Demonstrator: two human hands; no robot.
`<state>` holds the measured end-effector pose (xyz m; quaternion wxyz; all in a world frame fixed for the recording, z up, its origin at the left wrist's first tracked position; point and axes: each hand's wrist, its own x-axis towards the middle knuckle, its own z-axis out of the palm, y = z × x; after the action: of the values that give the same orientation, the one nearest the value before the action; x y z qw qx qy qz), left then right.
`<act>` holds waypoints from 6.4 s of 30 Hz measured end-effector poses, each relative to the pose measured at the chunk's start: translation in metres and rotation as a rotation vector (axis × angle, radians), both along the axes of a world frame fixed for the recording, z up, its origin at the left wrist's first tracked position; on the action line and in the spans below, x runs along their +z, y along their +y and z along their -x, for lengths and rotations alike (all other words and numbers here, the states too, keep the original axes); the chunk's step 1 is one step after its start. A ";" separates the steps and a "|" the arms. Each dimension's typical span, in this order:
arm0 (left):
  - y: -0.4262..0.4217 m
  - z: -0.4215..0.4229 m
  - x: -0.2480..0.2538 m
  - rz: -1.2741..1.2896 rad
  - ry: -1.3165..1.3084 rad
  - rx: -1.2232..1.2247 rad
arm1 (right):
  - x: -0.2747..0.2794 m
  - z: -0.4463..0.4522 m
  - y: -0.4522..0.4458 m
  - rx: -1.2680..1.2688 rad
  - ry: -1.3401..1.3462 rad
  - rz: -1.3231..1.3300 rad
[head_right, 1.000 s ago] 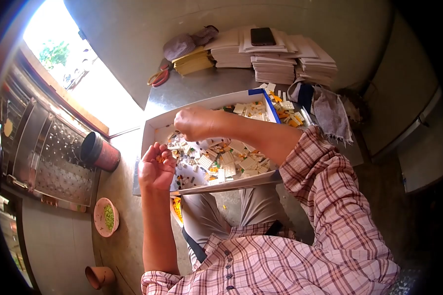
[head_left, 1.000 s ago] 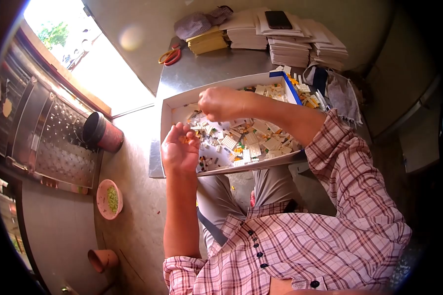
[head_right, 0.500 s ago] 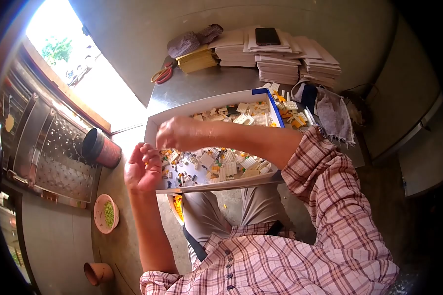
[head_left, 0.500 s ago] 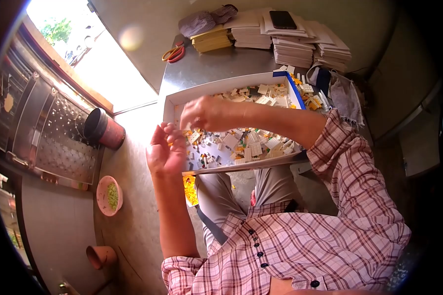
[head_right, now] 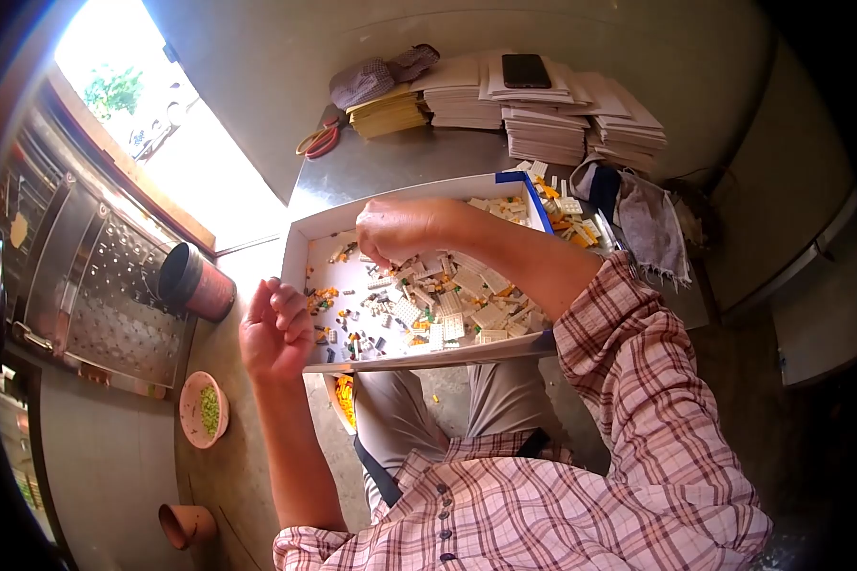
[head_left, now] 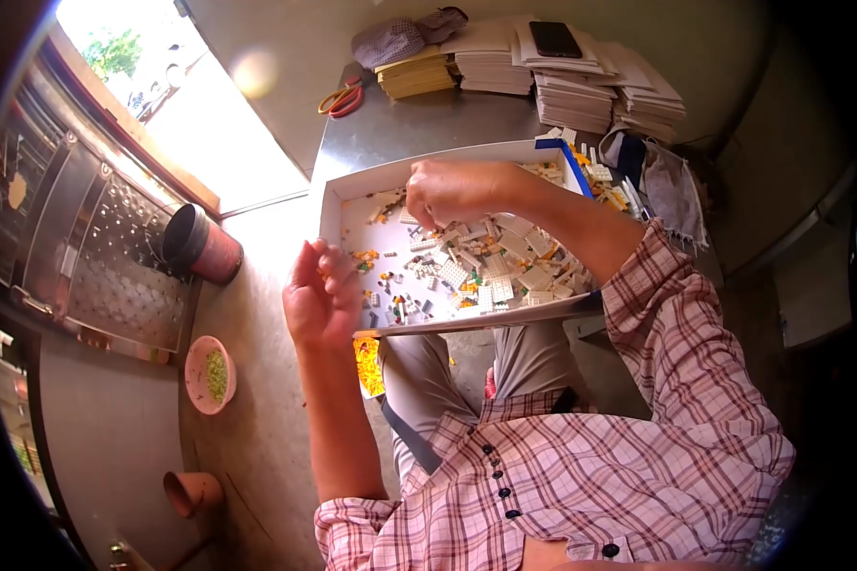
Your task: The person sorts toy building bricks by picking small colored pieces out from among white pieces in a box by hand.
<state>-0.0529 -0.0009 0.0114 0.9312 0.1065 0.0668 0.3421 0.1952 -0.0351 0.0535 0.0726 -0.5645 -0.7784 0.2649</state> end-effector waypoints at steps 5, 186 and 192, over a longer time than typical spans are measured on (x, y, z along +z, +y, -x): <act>-0.004 -0.003 -0.001 0.085 0.133 -0.068 | -0.016 0.008 0.008 -0.153 -0.025 -0.351; 0.003 -0.013 -0.004 0.023 0.325 -0.126 | 0.017 0.055 0.006 0.073 0.419 -0.478; 0.003 -0.012 -0.006 0.053 0.281 -0.123 | -0.010 0.039 0.005 -0.051 -0.069 -0.292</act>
<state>-0.0412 0.0018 0.0056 0.9344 0.1325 0.1987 0.2643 0.1558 -0.0304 0.0430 0.1338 -0.5764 -0.7960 0.1275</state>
